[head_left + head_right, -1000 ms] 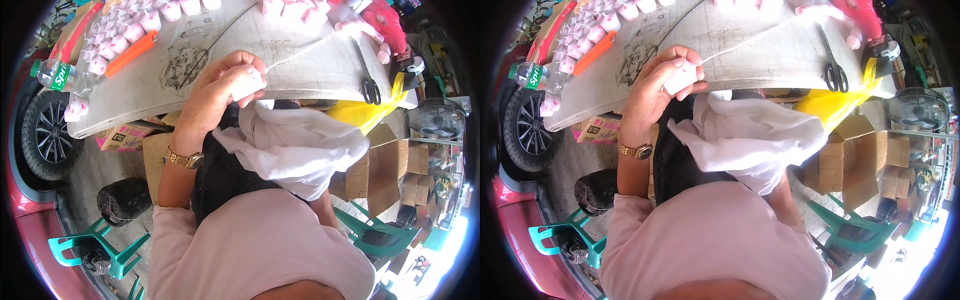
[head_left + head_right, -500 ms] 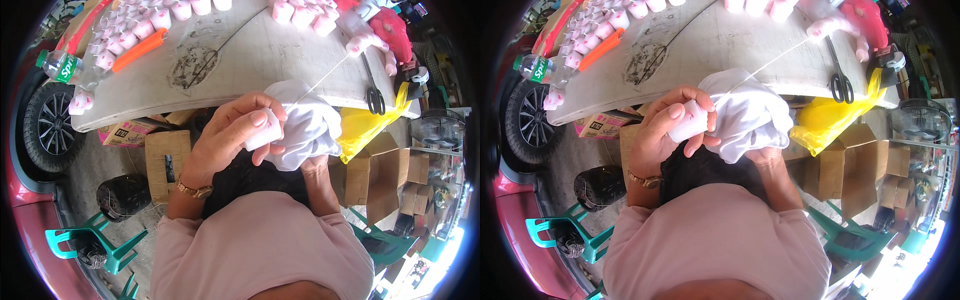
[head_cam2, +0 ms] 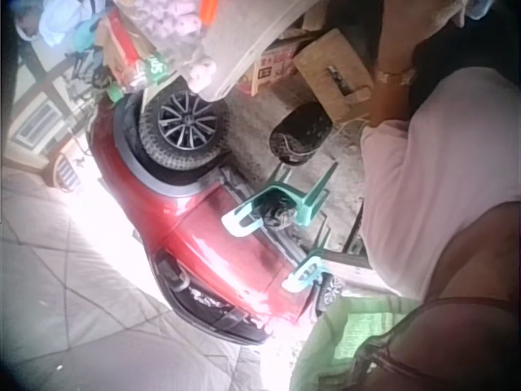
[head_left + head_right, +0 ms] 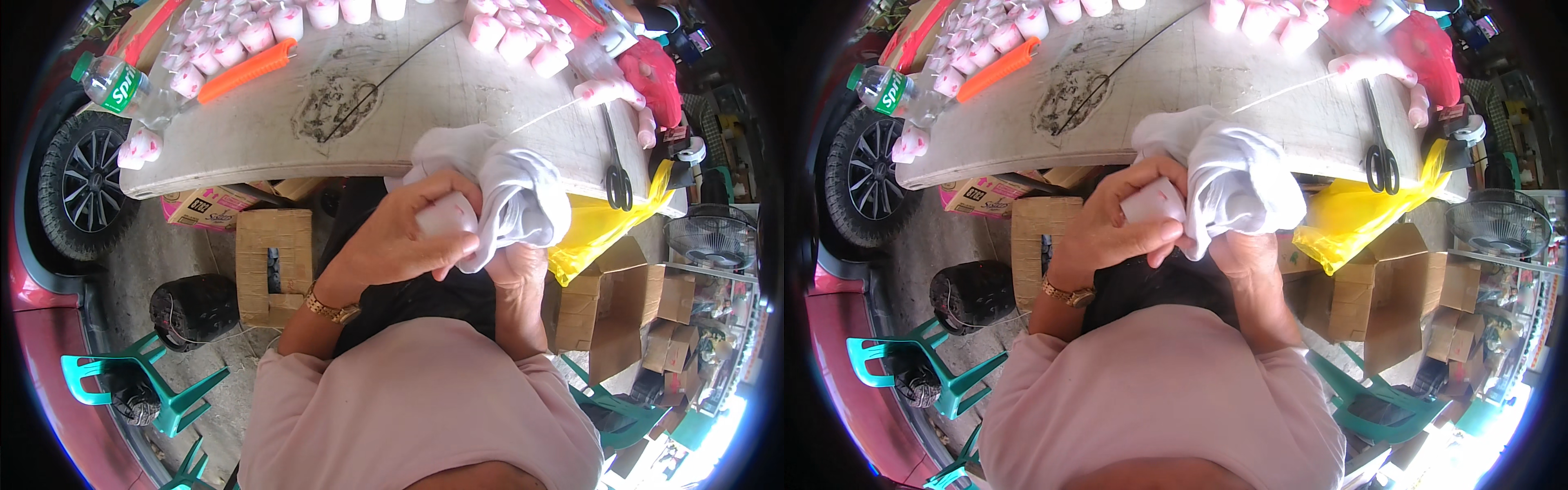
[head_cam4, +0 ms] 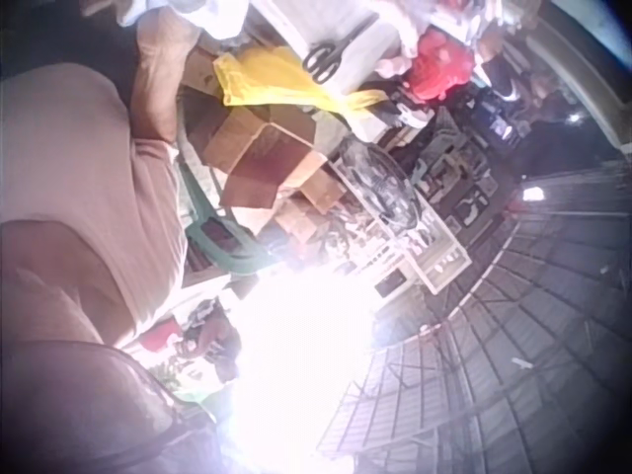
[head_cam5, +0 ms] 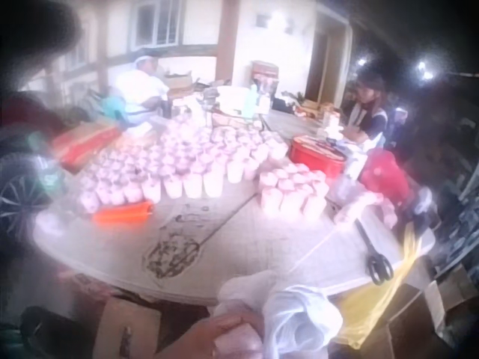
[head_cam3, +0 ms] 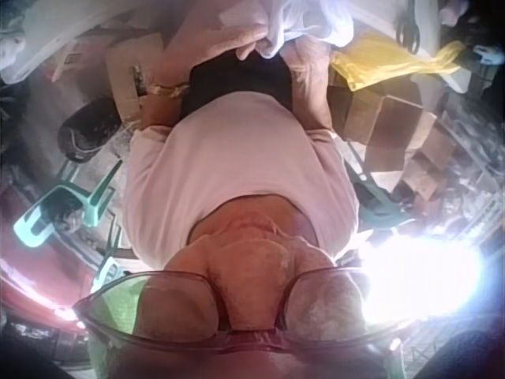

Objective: The person assembles small pink and white cylindrical candles by inserting wicks, trimming excess wick with scissors, and wiping the candles with a white cloth. The person handles each candle individually, repeating the same sequence of actions throughout the clip.

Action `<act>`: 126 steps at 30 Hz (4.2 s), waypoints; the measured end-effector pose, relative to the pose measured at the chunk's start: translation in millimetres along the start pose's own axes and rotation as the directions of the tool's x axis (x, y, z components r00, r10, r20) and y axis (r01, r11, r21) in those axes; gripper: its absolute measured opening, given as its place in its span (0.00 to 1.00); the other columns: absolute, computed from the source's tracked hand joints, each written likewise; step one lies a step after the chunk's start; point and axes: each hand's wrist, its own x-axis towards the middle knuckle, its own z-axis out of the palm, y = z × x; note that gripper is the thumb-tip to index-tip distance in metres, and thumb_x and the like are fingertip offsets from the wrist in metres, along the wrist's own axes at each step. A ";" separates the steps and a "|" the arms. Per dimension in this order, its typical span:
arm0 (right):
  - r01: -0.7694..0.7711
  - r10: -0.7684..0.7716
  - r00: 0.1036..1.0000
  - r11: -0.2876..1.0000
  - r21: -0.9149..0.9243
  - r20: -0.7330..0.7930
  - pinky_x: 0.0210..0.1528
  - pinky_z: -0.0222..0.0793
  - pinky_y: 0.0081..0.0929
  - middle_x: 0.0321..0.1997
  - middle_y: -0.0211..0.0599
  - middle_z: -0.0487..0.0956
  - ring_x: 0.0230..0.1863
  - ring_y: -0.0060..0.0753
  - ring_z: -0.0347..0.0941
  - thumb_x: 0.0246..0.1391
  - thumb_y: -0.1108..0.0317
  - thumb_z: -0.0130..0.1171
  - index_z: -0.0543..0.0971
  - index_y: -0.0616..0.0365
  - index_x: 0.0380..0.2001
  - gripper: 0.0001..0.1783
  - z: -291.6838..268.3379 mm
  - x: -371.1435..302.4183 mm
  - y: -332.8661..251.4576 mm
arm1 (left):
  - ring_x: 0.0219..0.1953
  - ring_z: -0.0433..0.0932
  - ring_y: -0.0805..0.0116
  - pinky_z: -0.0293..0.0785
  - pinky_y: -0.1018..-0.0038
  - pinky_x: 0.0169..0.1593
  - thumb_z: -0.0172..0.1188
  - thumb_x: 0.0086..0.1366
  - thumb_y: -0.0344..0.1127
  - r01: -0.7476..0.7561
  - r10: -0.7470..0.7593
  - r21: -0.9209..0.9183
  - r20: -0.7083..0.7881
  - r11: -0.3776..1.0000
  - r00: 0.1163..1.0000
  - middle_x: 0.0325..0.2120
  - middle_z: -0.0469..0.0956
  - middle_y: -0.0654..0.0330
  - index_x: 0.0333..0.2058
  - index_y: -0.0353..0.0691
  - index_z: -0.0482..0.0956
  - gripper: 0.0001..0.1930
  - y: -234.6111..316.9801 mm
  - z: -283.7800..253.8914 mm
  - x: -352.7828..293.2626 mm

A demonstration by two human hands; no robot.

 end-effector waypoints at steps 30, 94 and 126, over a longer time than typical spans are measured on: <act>0.034 -0.017 0.999 0.897 0.441 -0.044 0.64 0.63 0.39 0.56 0.37 0.75 0.58 0.38 0.70 0.63 0.48 0.50 0.71 0.54 0.56 0.26 -10.5 15.3 13.9 | 0.28 0.76 0.80 0.73 0.79 0.35 0.65 0.50 0.26 -0.276 0.405 0.401 -0.282 0.873 0.870 0.24 0.80 0.65 0.27 0.38 0.78 0.06 -15.4 16.6 42.6; -0.125 0.075 0.949 0.981 -0.148 -0.305 0.51 0.70 0.33 0.50 0.37 0.75 0.50 0.32 0.73 0.63 0.57 0.51 0.70 0.57 0.54 0.21 23.4 0.0 -8.4 | 0.31 0.75 0.68 0.75 0.66 0.51 0.53 0.68 0.52 -0.577 0.532 0.066 -0.481 0.814 0.697 0.28 0.75 0.57 0.33 0.36 0.73 0.21 -1.6 -9.7 69.2; -0.218 -0.506 0.833 -0.674 -0.705 0.225 0.50 0.65 0.48 0.50 0.39 0.74 0.54 0.49 0.68 0.51 0.70 0.59 0.77 0.54 0.41 0.12 -79.9 36.3 -117.2 | 0.37 0.78 0.70 0.71 0.75 0.31 0.58 0.65 0.28 -0.361 0.703 0.742 -0.204 0.566 0.682 0.39 0.75 0.57 0.46 0.38 0.73 0.11 -15.2 9.2 50.8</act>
